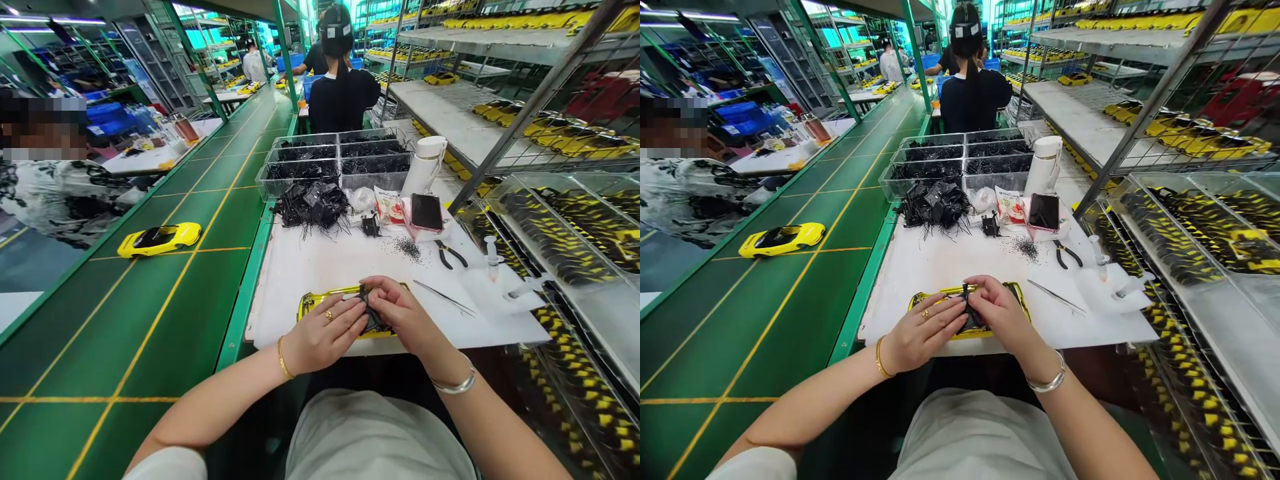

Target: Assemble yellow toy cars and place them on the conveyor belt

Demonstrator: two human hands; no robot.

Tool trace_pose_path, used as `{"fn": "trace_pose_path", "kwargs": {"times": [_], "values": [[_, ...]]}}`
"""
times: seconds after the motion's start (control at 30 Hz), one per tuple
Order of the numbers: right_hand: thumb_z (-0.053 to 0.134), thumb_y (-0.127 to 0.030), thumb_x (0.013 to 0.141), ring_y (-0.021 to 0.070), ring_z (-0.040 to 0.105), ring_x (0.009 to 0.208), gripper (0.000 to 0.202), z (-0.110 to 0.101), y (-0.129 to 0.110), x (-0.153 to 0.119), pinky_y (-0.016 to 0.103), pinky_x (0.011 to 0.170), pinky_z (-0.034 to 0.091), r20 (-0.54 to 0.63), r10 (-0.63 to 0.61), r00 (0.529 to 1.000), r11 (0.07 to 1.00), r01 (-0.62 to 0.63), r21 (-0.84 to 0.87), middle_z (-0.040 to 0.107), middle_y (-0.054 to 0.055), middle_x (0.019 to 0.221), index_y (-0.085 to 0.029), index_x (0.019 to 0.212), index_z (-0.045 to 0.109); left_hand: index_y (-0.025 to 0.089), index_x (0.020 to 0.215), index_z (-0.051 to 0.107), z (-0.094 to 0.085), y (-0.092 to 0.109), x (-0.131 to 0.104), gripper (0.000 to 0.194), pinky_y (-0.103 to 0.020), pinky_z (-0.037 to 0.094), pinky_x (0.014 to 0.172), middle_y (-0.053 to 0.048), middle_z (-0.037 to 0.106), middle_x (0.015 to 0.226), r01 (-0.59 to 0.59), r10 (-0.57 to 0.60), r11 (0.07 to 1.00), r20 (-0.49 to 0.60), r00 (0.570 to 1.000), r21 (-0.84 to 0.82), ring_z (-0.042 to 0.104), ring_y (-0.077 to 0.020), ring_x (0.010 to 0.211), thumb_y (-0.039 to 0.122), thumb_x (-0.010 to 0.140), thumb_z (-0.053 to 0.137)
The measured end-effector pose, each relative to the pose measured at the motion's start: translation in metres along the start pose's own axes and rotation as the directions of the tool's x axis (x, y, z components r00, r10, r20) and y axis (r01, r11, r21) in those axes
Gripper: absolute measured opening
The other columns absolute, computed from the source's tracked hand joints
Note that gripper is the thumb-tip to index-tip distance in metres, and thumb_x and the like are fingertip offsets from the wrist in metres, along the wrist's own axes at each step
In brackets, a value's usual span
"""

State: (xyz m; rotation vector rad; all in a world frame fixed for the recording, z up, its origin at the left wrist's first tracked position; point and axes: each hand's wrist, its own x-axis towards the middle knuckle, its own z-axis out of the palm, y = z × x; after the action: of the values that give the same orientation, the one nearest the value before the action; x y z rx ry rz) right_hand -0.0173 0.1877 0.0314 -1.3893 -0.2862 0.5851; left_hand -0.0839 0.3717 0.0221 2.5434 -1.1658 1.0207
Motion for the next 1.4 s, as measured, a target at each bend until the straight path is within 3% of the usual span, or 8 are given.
{"fn": "trace_pose_path", "kwargs": {"times": [0.1,0.2,0.3,0.43,0.7,0.97,1.2,1.4], "values": [[0.061,-0.043,0.085,0.0087,0.042,0.053,0.041,-0.004,0.008,-0.006,0.023,0.05,0.035,0.008,0.009,1.0,1.0,-0.009,-0.019,0.047,-0.004,0.065,-0.015,0.114,0.053,0.011,0.11,0.063,-0.004,-0.008,-0.002,0.026,-0.042,0.044,0.112,-0.007,0.071,0.112,-0.049,0.049,0.999,0.001,0.999,0.017,0.063,-0.018,0.111,0.011,0.092,0.045],[0.058,-0.041,0.088,0.013,0.054,0.064,0.037,-0.021,0.019,-0.015,0.028,0.059,0.046,-0.116,-0.144,0.983,0.958,0.109,-0.264,0.06,0.003,0.082,-0.018,0.117,0.053,0.012,0.107,0.064,-0.003,-0.018,-0.003,0.022,-0.039,0.05,0.105,-0.005,0.072,0.107,-0.11,0.11,0.994,0.068,0.992,-0.004,0.066,-0.0162,0.102,0.012,0.092,0.048],[0.057,-0.031,0.09,0.0186,0.06,0.085,0.025,-0.045,0.035,-0.021,0.035,0.077,0.051,-0.233,-0.475,0.849,0.711,0.214,-0.67,0.063,0.008,0.097,-0.019,0.112,0.057,0.012,0.102,0.065,0.008,-0.028,-0.003,0.02,-0.034,0.056,0.092,-0.006,0.073,0.101,-0.233,0.231,0.973,0.153,0.961,-0.007,0.067,-0.0154,0.094,0.015,0.093,0.048],[0.055,-0.021,0.091,0.023,0.058,0.107,0.019,-0.065,0.057,-0.02,0.043,0.094,0.049,-0.118,-0.688,0.716,0.432,0.274,-0.86,0.062,0.011,0.11,-0.02,0.11,0.057,0.012,0.098,0.067,0.033,-0.035,0.002,0.02,-0.034,0.056,0.088,-0.008,0.072,0.096,-0.36,0.352,0.933,0.261,0.899,-0.019,0.068,-0.0165,0.088,0.016,0.093,0.048],[0.055,-0.015,0.09,0.0249,0.054,0.122,0.021,-0.065,0.072,-0.022,0.048,0.103,0.045,-0.102,-0.684,0.722,0.503,0.366,-0.783,0.061,0.01,0.113,-0.021,0.109,0.056,0.012,0.089,0.069,0.047,-0.031,0.009,0.019,-0.033,0.049,0.085,-0.015,0.069,0.102,-0.271,0.303,0.952,0.593,0.746,-0.145,0.065,-0.0175,0.086,0.012,0.089,0.05],[0.054,-0.013,0.09,0.0255,0.053,0.123,0.022,-0.064,0.075,-0.022,0.048,0.103,0.045,-0.125,-0.669,0.733,0.547,0.371,-0.751,0.061,0.01,0.112,-0.021,0.11,0.057,0.011,0.097,0.067,0.05,-0.028,0.006,0.02,-0.032,0.048,0.086,-0.015,0.069,0.103,-0.2,0.262,0.965,0.642,0.721,-0.17,0.065,-0.0169,0.086,0.013,0.092,0.047],[0.05,-0.011,0.091,0.0258,0.05,0.126,0.022,-0.065,0.076,-0.023,0.05,0.104,0.044,-0.114,-0.658,0.744,0.531,0.353,-0.77,0.058,0.011,0.114,-0.02,0.11,0.057,0.013,0.116,0.063,0.045,-0.041,0.005,0.028,-0.032,0.048,0.096,-0.013,0.067,0.118,-0.26,0.365,0.931,0.611,0.702,-0.257,0.063,-0.0203,0.109,0.017,0.091,0.052],[0.052,-0.012,0.09,0.0261,0.052,0.124,0.021,-0.064,0.076,-0.024,0.05,0.103,0.045,-0.129,-0.669,0.732,0.53,0.347,-0.774,0.059,0.011,0.113,-0.021,0.108,0.058,0.014,0.104,0.067,0.048,-0.039,0.011,0.021,-0.032,0.048,0.095,-0.013,0.07,0.106,-0.23,0.322,0.947,0.637,0.701,-0.225,0.065,-0.0177,0.099,0.013,0.091,0.05]]}}
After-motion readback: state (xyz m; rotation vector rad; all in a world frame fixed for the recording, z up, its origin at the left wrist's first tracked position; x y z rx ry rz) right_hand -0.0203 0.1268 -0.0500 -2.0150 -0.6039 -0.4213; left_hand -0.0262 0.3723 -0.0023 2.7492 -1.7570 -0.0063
